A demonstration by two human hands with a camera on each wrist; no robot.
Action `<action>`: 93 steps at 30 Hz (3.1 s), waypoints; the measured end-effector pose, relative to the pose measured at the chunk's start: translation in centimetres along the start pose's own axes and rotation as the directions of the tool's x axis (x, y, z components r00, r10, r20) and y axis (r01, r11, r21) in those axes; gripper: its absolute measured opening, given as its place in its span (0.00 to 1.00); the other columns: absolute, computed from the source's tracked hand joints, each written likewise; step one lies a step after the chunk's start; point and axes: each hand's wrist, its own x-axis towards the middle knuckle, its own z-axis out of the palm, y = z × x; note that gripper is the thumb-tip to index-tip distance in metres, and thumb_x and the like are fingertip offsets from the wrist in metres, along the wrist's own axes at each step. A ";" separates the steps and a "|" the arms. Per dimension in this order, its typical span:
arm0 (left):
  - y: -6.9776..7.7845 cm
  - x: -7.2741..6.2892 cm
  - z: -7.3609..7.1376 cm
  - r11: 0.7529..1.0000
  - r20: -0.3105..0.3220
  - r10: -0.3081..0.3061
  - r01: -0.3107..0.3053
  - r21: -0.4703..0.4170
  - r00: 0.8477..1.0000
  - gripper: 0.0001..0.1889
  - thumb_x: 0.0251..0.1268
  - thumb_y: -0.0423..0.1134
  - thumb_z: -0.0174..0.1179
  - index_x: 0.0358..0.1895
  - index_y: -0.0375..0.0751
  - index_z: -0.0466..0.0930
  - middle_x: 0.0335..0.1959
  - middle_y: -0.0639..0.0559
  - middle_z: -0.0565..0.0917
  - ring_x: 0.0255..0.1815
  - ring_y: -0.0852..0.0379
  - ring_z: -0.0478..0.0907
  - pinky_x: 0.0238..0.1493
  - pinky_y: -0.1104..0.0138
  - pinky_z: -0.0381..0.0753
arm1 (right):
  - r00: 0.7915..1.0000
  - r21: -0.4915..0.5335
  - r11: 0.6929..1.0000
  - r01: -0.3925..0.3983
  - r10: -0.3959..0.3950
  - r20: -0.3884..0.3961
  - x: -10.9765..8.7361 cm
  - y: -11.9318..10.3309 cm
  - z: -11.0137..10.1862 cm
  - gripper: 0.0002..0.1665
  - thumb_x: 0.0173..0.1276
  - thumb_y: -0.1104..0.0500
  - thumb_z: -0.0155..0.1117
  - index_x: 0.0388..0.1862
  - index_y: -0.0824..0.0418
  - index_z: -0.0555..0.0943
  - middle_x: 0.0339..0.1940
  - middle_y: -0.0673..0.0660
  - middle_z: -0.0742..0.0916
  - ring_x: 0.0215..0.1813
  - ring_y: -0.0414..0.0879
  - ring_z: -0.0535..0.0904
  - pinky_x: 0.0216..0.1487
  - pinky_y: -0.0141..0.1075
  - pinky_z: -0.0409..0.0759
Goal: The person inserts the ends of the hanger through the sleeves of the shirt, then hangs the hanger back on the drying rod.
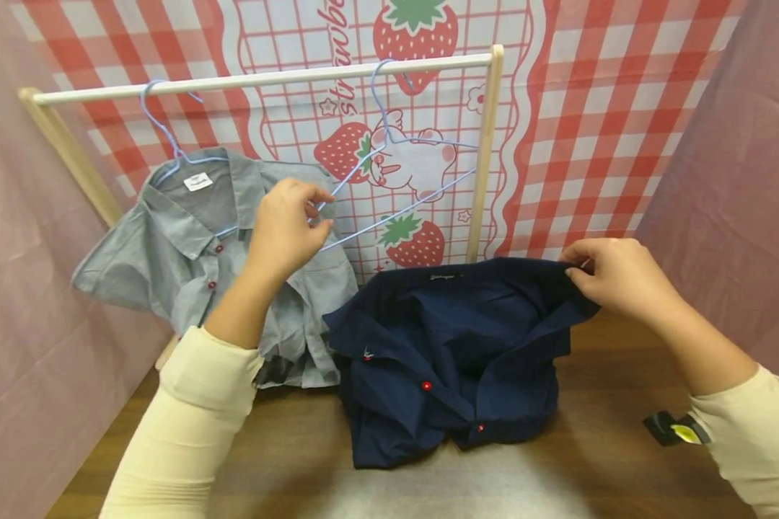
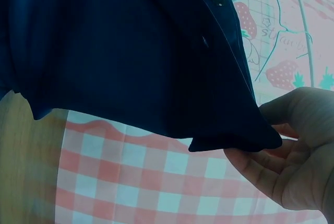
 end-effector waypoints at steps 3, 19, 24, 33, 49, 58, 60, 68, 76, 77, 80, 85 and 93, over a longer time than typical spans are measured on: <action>-0.2 1.4 -0.5 0.998 0.072 -0.064 0.066 -0.023 0.995 0.15 0.55 0.29 0.66 0.48 0.34 0.84 0.46 0.38 0.81 0.44 0.44 0.82 0.51 0.53 0.76 | 1.000 -0.003 1.000 0.003 -0.003 -0.002 0.0 -0.1 0.0 0.09 0.55 0.68 0.68 0.37 0.67 0.85 0.26 0.59 0.87 0.30 0.55 0.83 0.26 0.42 0.75; 0.5 7.2 -0.3 0.981 0.426 -0.134 0.060 0.184 0.895 0.24 0.54 0.27 0.59 0.58 0.35 0.78 0.46 0.39 0.84 0.48 0.43 0.79 0.54 0.52 0.74 | 1.000 -0.006 1.000 -0.013 0.013 0.027 -0.1 -0.1 0.3 0.10 0.57 0.67 0.67 0.38 0.68 0.85 0.28 0.62 0.87 0.32 0.57 0.83 0.31 0.51 0.78; 0.8 7.4 0.2 0.983 0.402 -0.108 0.039 0.177 0.909 0.27 0.49 0.23 0.55 0.58 0.36 0.79 0.43 0.39 0.84 0.41 0.44 0.77 0.46 0.54 0.76 | 0.999 -0.007 1.000 -0.011 0.011 0.031 -0.1 -0.2 0.3 0.10 0.56 0.67 0.67 0.38 0.68 0.85 0.28 0.61 0.87 0.32 0.57 0.83 0.33 0.53 0.78; 0.7 7.3 0.0 0.987 0.365 -0.064 0.005 0.161 0.929 0.24 0.53 0.25 0.59 0.58 0.37 0.80 0.39 0.41 0.84 0.35 0.47 0.75 0.42 0.58 0.76 | 0.999 -0.010 1.000 -0.003 0.004 0.047 -0.2 0.0 0.6 0.08 0.56 0.67 0.67 0.36 0.65 0.85 0.27 0.60 0.87 0.32 0.56 0.83 0.32 0.52 0.78; 0.7 7.2 -1.0 0.985 0.265 -0.064 0.018 0.174 0.962 0.28 0.53 0.23 0.52 0.60 0.39 0.79 0.35 0.43 0.83 0.36 0.48 0.74 0.39 0.59 0.72 | 0.996 -0.008 1.000 -0.009 0.009 0.083 -0.3 0.0 1.1 0.07 0.57 0.67 0.68 0.36 0.66 0.85 0.28 0.62 0.87 0.33 0.58 0.84 0.35 0.55 0.79; -0.2 6.4 -2.5 0.983 0.231 -0.035 -0.008 0.185 0.972 0.22 0.60 0.28 0.55 0.60 0.40 0.80 0.38 0.42 0.84 0.43 0.45 0.77 0.47 0.53 0.74 | 0.997 -0.008 1.000 -0.005 0.005 0.081 -0.4 0.1 1.2 0.08 0.57 0.68 0.67 0.37 0.67 0.85 0.29 0.62 0.87 0.33 0.57 0.83 0.36 0.54 0.79; -0.5 6.0 -3.0 0.981 0.230 -0.018 -0.027 0.190 0.973 0.22 0.60 0.28 0.55 0.59 0.40 0.81 0.37 0.42 0.85 0.44 0.43 0.78 0.46 0.51 0.74 | 0.997 -0.012 1.000 -0.001 0.002 0.075 -0.4 0.2 1.2 0.08 0.57 0.68 0.67 0.37 0.67 0.85 0.29 0.62 0.87 0.33 0.57 0.83 0.36 0.54 0.79; -1.8 3.8 -4.6 0.972 0.243 0.002 -0.059 0.227 0.970 0.25 0.53 0.26 0.52 0.57 0.41 0.82 0.37 0.42 0.87 0.42 0.39 0.80 0.42 0.48 0.75 | 0.996 -0.011 1.000 -0.025 0.026 0.088 -0.5 0.3 1.3 0.08 0.58 0.67 0.67 0.38 0.67 0.85 0.29 0.62 0.87 0.33 0.57 0.83 0.36 0.54 0.78; -2.6 1.4 -5.4 0.968 0.233 0.013 -0.071 0.241 0.972 0.19 0.59 0.28 0.57 0.54 0.42 0.84 0.37 0.42 0.86 0.39 0.39 0.81 0.38 0.47 0.75 | 0.995 -0.005 0.999 -0.039 0.039 0.094 -0.7 0.4 1.6 0.09 0.58 0.66 0.68 0.38 0.68 0.85 0.29 0.63 0.87 0.33 0.57 0.83 0.36 0.55 0.78; -2.6 1.1 -5.5 0.967 0.233 0.012 -0.071 0.245 0.973 0.19 0.59 0.28 0.57 0.54 0.42 0.84 0.37 0.41 0.86 0.39 0.39 0.81 0.37 0.47 0.75 | 0.995 -0.005 0.999 -0.037 0.038 0.089 -0.7 0.4 1.6 0.09 0.58 0.66 0.68 0.38 0.68 0.85 0.29 0.62 0.87 0.32 0.56 0.82 0.36 0.54 0.78; -2.7 0.3 -5.8 0.964 0.227 0.019 -0.077 0.253 0.974 0.19 0.60 0.29 0.58 0.54 0.42 0.84 0.38 0.41 0.87 0.38 0.41 0.82 0.35 0.47 0.75 | 0.996 -0.003 0.999 -0.034 0.034 0.077 -0.8 0.4 1.6 0.09 0.58 0.67 0.68 0.38 0.68 0.85 0.29 0.62 0.87 0.32 0.56 0.82 0.36 0.54 0.78; -3.2 -1.1 -6.1 0.965 0.191 0.079 -0.123 0.231 0.978 0.18 0.58 0.28 0.59 0.52 0.41 0.85 0.36 0.41 0.87 0.29 0.45 0.83 0.28 0.51 0.72 | 0.998 0.007 1.000 -0.026 0.026 0.062 -1.1 0.4 1.6 0.10 0.57 0.68 0.67 0.38 0.69 0.85 0.30 0.63 0.87 0.32 0.56 0.83 0.35 0.53 0.78; -3.5 -3.2 -6.1 0.966 0.198 0.126 -0.165 0.198 0.972 0.21 0.53 0.25 0.59 0.51 0.43 0.85 0.33 0.44 0.88 0.23 0.46 0.78 0.23 0.52 0.69 | 1.000 -0.001 1.000 0.005 -0.005 0.003 -1.4 0.4 1.5 0.08 0.55 0.68 0.68 0.36 0.67 0.85 0.26 0.59 0.87 0.28 0.51 0.81 0.30 0.46 0.76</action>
